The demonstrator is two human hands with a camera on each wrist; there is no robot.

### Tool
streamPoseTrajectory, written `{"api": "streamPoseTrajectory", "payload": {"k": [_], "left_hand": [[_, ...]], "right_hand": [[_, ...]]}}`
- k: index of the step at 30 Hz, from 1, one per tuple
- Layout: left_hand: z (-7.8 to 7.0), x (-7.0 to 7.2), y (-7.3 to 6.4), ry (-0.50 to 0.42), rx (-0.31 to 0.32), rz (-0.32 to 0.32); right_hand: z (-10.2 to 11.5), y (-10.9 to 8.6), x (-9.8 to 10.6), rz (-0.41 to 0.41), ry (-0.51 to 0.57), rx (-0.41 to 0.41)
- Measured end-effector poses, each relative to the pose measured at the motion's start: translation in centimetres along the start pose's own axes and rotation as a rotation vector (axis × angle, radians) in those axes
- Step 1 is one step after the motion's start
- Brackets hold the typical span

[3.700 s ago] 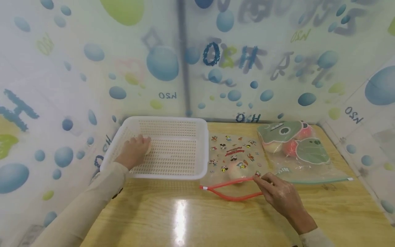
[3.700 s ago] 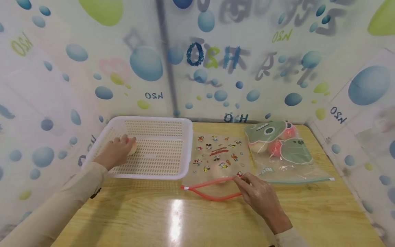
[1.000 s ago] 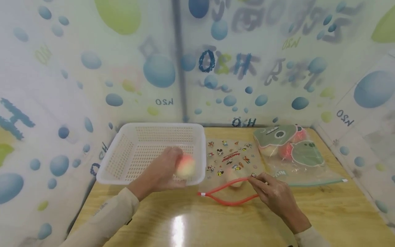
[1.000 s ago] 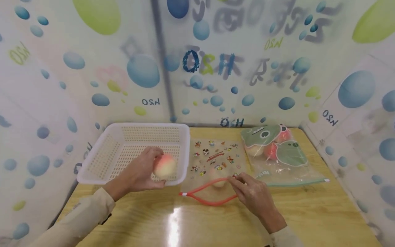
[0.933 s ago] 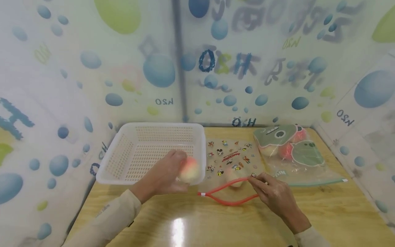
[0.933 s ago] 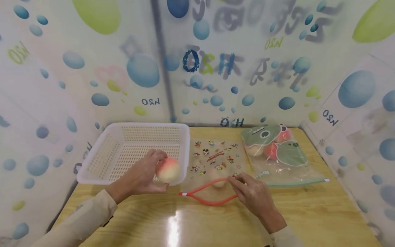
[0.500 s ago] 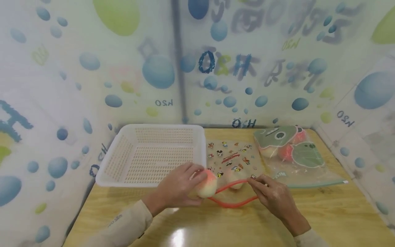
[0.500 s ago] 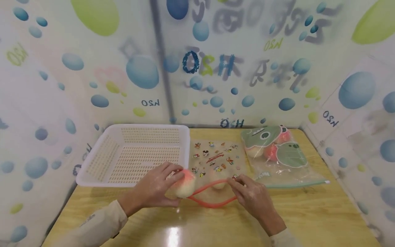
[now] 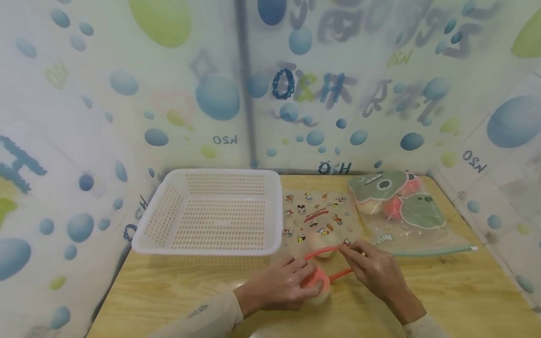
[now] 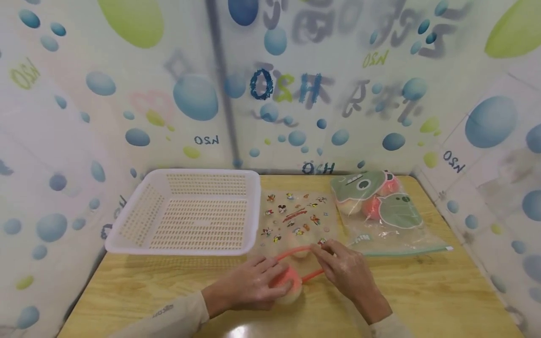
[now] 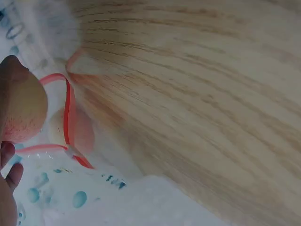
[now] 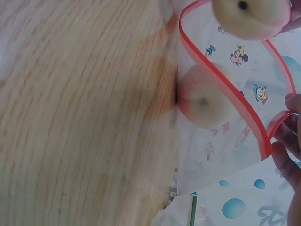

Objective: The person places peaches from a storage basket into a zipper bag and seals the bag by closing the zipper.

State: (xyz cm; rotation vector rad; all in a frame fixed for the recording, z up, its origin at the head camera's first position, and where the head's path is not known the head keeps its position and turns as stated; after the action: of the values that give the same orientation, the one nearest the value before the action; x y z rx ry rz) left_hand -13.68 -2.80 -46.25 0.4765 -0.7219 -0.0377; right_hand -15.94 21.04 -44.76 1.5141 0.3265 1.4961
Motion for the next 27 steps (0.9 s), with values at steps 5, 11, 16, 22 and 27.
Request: {"api": "streamPoseTrajectory", "payload": {"k": [5,11,16,22,27], "left_hand": [[-0.9,-0.9,0.7,0.085,-0.012,0.073],[-1.5,-1.3,1.3,0.128,0.067,0.084],[-2.1,-1.4,1.5,0.17,0.092,0.044],[-3.0,-1.2,1.9,0.119,-0.021,0.02],[-4.9,-0.8,2.3,0.124,-0.013,0.138]], "right_hand": [[0.1,-0.2,-0.1,0.002,0.008,0.0],[0.3,-0.2,-0.1,-0.01,0.004,0.016],[0.3,-0.1,-0.1,-0.017,0.006,0.017],[0.3,-0.1,-0.1,0.002,0.008,-0.011],[0.2,-0.2,-0.2,-0.002,0.012,-0.004]]}}
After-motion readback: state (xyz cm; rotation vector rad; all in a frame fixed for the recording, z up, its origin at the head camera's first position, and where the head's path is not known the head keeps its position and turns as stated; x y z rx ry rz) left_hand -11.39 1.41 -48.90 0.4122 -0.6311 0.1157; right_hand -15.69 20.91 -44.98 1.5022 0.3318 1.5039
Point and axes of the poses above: each hand's wrist, its own y-axis towards the middle knuckle, its own x-axis out of the back of the hand, z = x × y, the point moved 3 cm from there along y, towards the middle knuckle, and after that the axes turned 15 degrees about y, right-handed, at the moved point
